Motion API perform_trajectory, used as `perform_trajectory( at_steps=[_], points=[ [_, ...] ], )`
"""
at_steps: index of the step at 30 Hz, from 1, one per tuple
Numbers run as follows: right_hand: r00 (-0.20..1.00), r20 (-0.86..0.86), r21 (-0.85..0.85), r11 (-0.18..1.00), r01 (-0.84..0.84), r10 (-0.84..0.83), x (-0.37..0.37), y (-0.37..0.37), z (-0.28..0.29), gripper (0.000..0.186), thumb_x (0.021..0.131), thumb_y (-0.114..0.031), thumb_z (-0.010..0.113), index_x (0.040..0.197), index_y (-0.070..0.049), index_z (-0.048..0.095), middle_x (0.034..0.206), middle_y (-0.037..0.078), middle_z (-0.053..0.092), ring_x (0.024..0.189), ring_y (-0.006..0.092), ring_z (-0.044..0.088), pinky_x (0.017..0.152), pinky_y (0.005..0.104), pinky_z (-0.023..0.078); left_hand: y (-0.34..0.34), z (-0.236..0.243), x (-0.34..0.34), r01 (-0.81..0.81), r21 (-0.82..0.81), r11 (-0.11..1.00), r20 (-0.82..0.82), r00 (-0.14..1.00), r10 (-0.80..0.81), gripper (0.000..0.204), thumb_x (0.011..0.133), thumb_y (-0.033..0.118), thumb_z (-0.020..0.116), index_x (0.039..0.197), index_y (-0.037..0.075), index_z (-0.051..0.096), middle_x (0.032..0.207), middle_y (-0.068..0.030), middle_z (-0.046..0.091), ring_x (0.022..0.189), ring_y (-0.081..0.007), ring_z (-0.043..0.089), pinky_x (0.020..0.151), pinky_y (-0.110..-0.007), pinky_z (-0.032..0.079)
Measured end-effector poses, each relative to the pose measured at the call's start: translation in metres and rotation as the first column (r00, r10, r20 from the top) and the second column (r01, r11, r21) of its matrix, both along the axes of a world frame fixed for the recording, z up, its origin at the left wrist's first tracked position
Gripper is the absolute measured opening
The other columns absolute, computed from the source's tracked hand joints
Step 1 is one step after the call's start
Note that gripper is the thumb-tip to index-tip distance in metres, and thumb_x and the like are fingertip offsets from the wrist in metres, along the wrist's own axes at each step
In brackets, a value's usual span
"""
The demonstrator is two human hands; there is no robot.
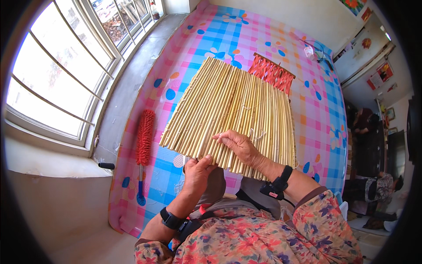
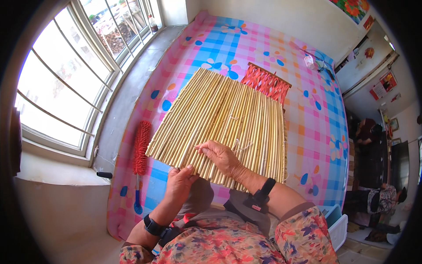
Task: The person weaves a bamboo mat by hand, threading white string through parallel bamboo strips and tightening the weave. The person repeatedly adjusts the mat and pulls the string to secure the structure.
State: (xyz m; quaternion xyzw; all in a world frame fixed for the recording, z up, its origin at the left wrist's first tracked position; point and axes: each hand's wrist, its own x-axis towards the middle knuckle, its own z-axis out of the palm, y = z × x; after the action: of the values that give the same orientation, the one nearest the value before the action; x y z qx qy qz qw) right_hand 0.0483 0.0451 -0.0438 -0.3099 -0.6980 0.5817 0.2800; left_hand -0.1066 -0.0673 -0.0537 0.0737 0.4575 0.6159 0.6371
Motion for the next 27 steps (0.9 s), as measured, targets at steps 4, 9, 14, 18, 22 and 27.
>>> perform_trajectory(
  at_steps=[4, 9, 14, 18, 22, 27],
  points=[
    [0.991, 0.136, 0.154, 0.988, -0.015, -0.006, -0.005, -0.004, 0.002, 0.024, 0.101, -0.021, 0.051, 0.113, -0.005, 0.065, 0.099, 0.007, 0.066, 0.098, 0.0185, 0.061, 0.091, 0.0324, 0.047, -0.001, -0.005, -0.001, 0.007, 0.012, 1.0, -0.017, 1.0, -0.007, 0.027, 0.093, 0.01, 0.063, 0.113, -0.008, 0.057, 0.108, -0.0146, 0.066, 0.094, -0.0224, 0.068, 0.084, -0.036, 0.057],
    [0.99, 0.128, 0.223, 0.974, 0.033, -0.063, -0.007, -0.008, 0.004, 0.022, 0.1, -0.021, 0.052, 0.111, -0.007, 0.066, 0.096, 0.008, 0.066, 0.095, 0.0225, 0.061, 0.089, 0.0342, 0.047, -0.002, -0.006, -0.001, 0.026, 0.002, 1.0, -0.001, 1.0, -0.026, 0.024, 0.093, 0.007, 0.062, 0.115, 0.001, 0.056, 0.104, -0.008, 0.066, 0.095, -0.0193, 0.066, 0.085, -0.039, 0.054],
    [0.988, 0.125, 0.288, 0.956, 0.053, -0.093, -0.007, -0.008, 0.006, 0.018, 0.098, -0.018, 0.056, 0.107, -0.007, 0.067, 0.095, 0.008, 0.068, 0.09, 0.0243, 0.062, 0.084, 0.0342, 0.049, -0.002, -0.002, 0.0, 0.019, -0.007, 1.0, 0.011, 1.0, -0.019, 0.024, 0.092, 0.007, 0.062, 0.114, 0.0, 0.055, 0.104, -0.0088, 0.066, 0.094, -0.0194, 0.066, 0.085, -0.039, 0.054],
    [0.981, 0.167, 0.341, 0.939, 0.038, -0.1, -0.007, -0.009, 0.008, 0.016, 0.097, -0.017, 0.058, 0.105, -0.007, 0.067, 0.094, 0.008, 0.069, 0.086, 0.0243, 0.061, 0.081, 0.0346, 0.049, -0.003, 0.0, 0.0, 0.014, 0.001, 1.0, 0.027, 1.0, -0.014, 0.022, 0.092, 0.007, 0.063, 0.112, -0.001, 0.056, 0.103, -0.0093, 0.066, 0.094, -0.0194, 0.066, 0.085, -0.039, 0.054],
    [0.983, 0.143, 0.394, 0.918, 0.052, -0.117, -0.009, -0.011, 0.01, 0.016, 0.097, -0.017, 0.059, 0.104, -0.006, 0.067, 0.093, 0.008, 0.068, 0.084, 0.0245, 0.059, 0.079, 0.0348, 0.049, -0.004, -0.003, -0.001, -0.001, 0.029, 1.0, 0.07, 0.998, -0.001, 0.024, 0.092, 0.007, 0.063, 0.113, -0.001, 0.056, 0.104, -0.0095, 0.066, 0.094, -0.0192, 0.065, 0.086, -0.039, 0.054],
    [0.967, 0.221, 0.323, 0.945, 0.047, -0.124, -0.007, -0.01, 0.013, 0.018, 0.099, -0.016, 0.056, 0.105, -0.004, 0.068, 0.096, 0.008, 0.069, 0.092, 0.0219, 0.063, 0.083, 0.0327, 0.05, -0.002, -0.005, -0.006, 0.035, 0.061, 0.998, 0.084, 0.996, -0.04, 0.03, 0.094, 0.015, 0.063, 0.119, 0.0, 0.054, 0.106, -0.0109, 0.066, 0.096, -0.0217, 0.066, 0.088, -0.042, 0.054]
  ],
)
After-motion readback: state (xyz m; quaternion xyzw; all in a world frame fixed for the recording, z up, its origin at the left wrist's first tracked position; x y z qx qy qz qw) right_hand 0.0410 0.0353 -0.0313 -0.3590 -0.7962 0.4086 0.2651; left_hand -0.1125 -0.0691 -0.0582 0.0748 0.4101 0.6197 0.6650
